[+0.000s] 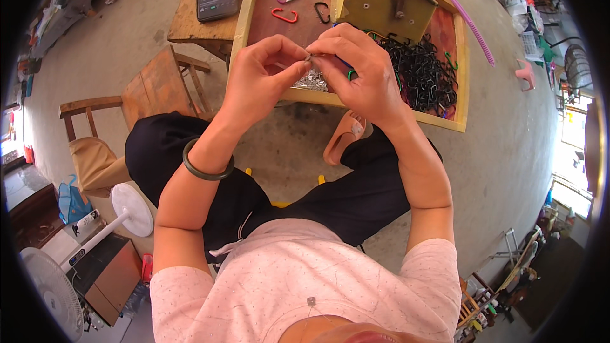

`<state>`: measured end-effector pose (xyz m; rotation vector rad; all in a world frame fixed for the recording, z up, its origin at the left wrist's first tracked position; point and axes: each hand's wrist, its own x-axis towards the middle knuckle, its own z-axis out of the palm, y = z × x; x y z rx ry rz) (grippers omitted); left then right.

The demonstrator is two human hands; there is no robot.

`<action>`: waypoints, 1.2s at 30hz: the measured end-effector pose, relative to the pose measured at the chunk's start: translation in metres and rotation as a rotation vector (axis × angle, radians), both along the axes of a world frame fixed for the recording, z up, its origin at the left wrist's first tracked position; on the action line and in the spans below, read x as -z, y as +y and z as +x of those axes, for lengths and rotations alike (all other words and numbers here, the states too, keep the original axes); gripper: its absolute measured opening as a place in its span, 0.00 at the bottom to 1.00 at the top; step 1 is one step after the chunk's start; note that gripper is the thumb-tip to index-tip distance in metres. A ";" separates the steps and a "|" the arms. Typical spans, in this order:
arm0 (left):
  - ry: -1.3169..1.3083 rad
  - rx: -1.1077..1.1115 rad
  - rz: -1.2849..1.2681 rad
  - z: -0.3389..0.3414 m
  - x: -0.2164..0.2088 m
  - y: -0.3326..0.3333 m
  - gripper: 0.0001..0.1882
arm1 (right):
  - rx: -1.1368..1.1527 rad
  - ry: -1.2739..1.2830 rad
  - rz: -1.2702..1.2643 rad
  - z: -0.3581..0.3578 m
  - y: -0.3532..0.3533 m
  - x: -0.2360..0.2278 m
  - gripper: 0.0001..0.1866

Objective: The person assembles carabiner clips by attaching small metal gate components to carabiner bodies and securing them with a tabletop pressing tool.

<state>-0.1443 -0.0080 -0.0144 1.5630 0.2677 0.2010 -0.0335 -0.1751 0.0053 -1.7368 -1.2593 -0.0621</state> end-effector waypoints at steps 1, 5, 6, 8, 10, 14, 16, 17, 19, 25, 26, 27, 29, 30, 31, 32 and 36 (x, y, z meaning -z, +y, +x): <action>-0.021 -0.003 0.003 0.000 0.000 -0.001 0.05 | 0.003 -0.001 -0.001 0.000 0.000 0.000 0.08; -0.037 0.030 -0.095 0.000 -0.001 -0.002 0.10 | -0.008 0.147 0.012 0.007 0.000 -0.007 0.06; -0.051 0.017 -0.024 0.003 -0.004 -0.003 0.13 | -0.011 0.201 -0.023 0.013 -0.002 -0.010 0.06; -0.070 0.009 0.043 0.006 -0.009 -0.004 0.17 | 0.095 0.265 -0.080 0.034 -0.001 -0.026 0.06; 0.014 -0.075 0.005 0.005 -0.013 -0.003 0.22 | 0.228 0.285 -0.173 0.065 0.001 -0.044 0.07; 0.011 -0.086 -0.025 0.002 -0.015 0.007 0.21 | 0.321 0.152 -0.379 0.108 0.010 -0.075 0.10; 0.008 -0.087 -0.052 -0.001 -0.016 0.009 0.20 | 0.327 0.120 -0.479 0.122 0.015 -0.076 0.09; 0.008 -0.093 -0.072 -0.001 -0.016 0.009 0.20 | 0.331 0.117 -0.483 0.126 0.017 -0.076 0.09; 0.011 -0.099 -0.065 -0.004 -0.016 0.012 0.19 | 0.309 0.189 -0.543 0.131 0.023 -0.077 0.09; 0.013 -0.102 -0.121 -0.008 -0.020 0.015 0.16 | 0.231 0.238 -0.724 0.140 0.033 -0.087 0.10; 0.013 -0.096 -0.140 -0.008 -0.022 0.015 0.15 | 0.238 0.236 -0.728 0.140 0.032 -0.091 0.10; 0.017 -0.106 -0.137 -0.009 -0.022 0.016 0.15 | 0.246 0.200 -0.753 0.138 0.035 -0.092 0.10; -0.001 -0.129 -0.115 -0.011 -0.024 0.018 0.14 | 0.246 0.164 -0.778 0.134 0.040 -0.094 0.10; 0.000 -0.135 -0.113 -0.011 -0.025 0.019 0.14 | 0.237 0.203 -0.785 0.133 0.039 -0.097 0.10; -0.006 -0.139 -0.112 -0.011 -0.025 0.019 0.14 | 0.229 0.241 -0.792 0.132 0.038 -0.098 0.10; -0.012 -0.143 -0.110 -0.011 -0.026 0.020 0.14 | 0.224 0.240 -0.793 0.131 0.035 -0.098 0.10; -0.056 -0.164 -0.143 -0.011 -0.029 0.025 0.13 | 0.250 0.213 -0.564 0.123 0.016 -0.090 0.13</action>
